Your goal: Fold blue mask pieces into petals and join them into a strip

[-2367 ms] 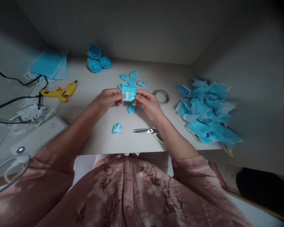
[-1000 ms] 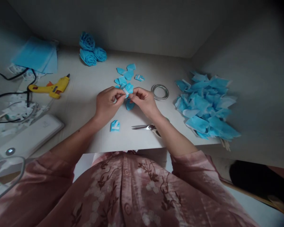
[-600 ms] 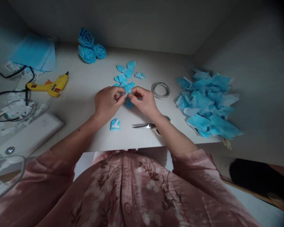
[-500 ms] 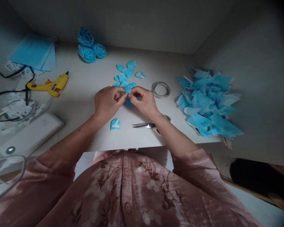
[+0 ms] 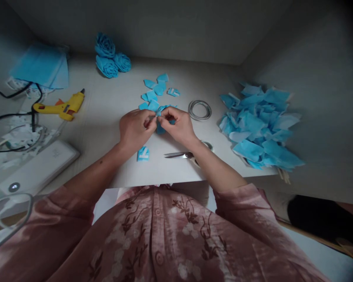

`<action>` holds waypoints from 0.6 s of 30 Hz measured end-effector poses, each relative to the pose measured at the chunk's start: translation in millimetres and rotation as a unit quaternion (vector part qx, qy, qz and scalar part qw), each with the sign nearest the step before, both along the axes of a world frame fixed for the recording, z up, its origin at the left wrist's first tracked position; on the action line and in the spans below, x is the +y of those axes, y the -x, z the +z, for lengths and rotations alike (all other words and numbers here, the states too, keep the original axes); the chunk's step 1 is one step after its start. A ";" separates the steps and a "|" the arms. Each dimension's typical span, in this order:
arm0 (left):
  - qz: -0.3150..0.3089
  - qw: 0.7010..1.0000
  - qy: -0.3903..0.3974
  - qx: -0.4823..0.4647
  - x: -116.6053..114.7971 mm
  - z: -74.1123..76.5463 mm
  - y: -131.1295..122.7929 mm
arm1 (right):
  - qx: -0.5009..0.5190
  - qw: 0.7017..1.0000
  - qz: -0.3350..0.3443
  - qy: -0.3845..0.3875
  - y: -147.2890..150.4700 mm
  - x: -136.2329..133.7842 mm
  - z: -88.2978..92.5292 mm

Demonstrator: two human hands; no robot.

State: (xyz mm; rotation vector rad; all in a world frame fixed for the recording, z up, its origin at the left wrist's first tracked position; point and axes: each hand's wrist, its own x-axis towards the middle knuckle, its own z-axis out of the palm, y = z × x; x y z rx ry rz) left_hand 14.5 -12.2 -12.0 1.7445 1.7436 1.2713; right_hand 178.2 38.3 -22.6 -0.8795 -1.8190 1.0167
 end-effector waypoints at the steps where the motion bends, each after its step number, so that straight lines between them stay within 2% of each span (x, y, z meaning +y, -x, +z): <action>1: -0.002 1.000 0.000 -0.003 -0.1 0.1 0.1 | 0.003 1.000 0.000 -0.002 -0.1 0.0 -0.1; 14: -0.008 0.999 -0.006 -0.039 -0.7 3.4 1.5 | 0.021 1.000 0.003 0.014 -0.5 -0.9 2.0; 18: 0.018 0.997 0.001 -0.074 1.6 3.8 2.7 | 0.042 0.997 0.004 0.070 -1.3 0.5 1.7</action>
